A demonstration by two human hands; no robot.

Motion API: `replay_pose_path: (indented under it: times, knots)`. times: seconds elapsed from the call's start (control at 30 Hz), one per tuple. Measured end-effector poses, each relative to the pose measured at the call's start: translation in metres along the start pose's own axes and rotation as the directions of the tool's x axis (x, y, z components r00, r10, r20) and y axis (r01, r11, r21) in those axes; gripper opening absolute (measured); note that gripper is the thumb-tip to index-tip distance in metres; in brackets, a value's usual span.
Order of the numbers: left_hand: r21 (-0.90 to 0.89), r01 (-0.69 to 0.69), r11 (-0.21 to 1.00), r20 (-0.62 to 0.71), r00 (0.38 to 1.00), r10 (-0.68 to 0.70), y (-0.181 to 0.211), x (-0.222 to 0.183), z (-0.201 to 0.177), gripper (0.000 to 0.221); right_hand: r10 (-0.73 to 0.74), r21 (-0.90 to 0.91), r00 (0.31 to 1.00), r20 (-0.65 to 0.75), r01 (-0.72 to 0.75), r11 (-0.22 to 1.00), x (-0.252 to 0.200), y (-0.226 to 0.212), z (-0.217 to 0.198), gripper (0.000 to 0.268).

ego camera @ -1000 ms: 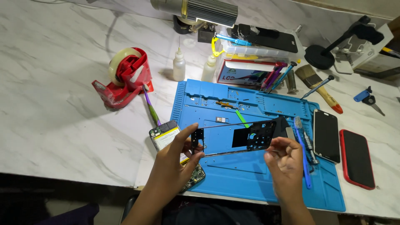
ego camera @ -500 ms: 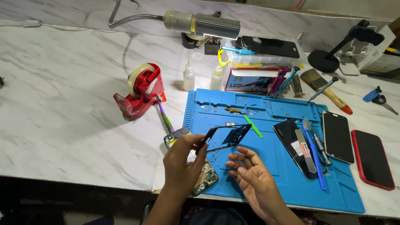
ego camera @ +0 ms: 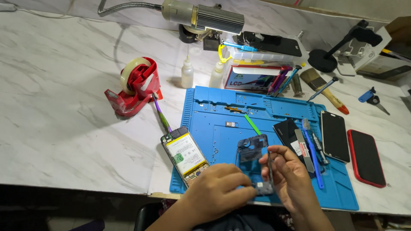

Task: Disassembling and repairing a mobile phone using specialized tools on a repair mat

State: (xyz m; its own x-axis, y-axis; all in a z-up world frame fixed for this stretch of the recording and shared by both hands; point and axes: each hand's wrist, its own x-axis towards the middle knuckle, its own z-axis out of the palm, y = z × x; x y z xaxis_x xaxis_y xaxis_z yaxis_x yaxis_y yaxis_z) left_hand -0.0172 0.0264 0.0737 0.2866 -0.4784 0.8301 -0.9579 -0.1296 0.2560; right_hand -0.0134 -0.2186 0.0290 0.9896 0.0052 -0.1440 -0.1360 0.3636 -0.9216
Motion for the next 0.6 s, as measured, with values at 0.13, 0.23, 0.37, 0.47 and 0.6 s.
replay_pose_path:
  times: [0.13,0.23,0.37,0.47,0.6]
  knots:
    - [0.049,-0.048,0.998,0.076,0.996,0.044,0.003,-0.008,0.023,0.014,-0.008,-0.204,0.991,-0.136,-0.021,0.979,-0.009,-0.01,-0.013,0.031]
    - [0.005,-0.053,0.999,0.087,0.995,0.052,0.006,-0.009,0.026,0.013,-0.063,-0.32,0.998,-0.016,0.055,0.946,-0.015,-0.024,-0.024,0.039]
    - [-0.042,-0.072,0.996,0.037,0.997,0.074,0.006,-0.008,0.021,0.025,-0.05,-0.461,0.999,0.019,0.053,0.886,-0.022,-0.066,-0.008,0.065]
    - [-0.001,0.012,1.0,-0.062,0.998,-0.012,0.015,-0.01,0.006,0.017,-0.021,-0.558,1.0,-0.006,0.014,0.829,-0.024,-0.078,-0.016,0.07]
    - [0.137,0.22,0.966,-0.096,0.973,-0.208,0.004,-0.021,-0.02,0.021,-0.102,-0.629,0.989,0.105,0.146,0.764,-0.02,-0.094,-0.024,0.068]
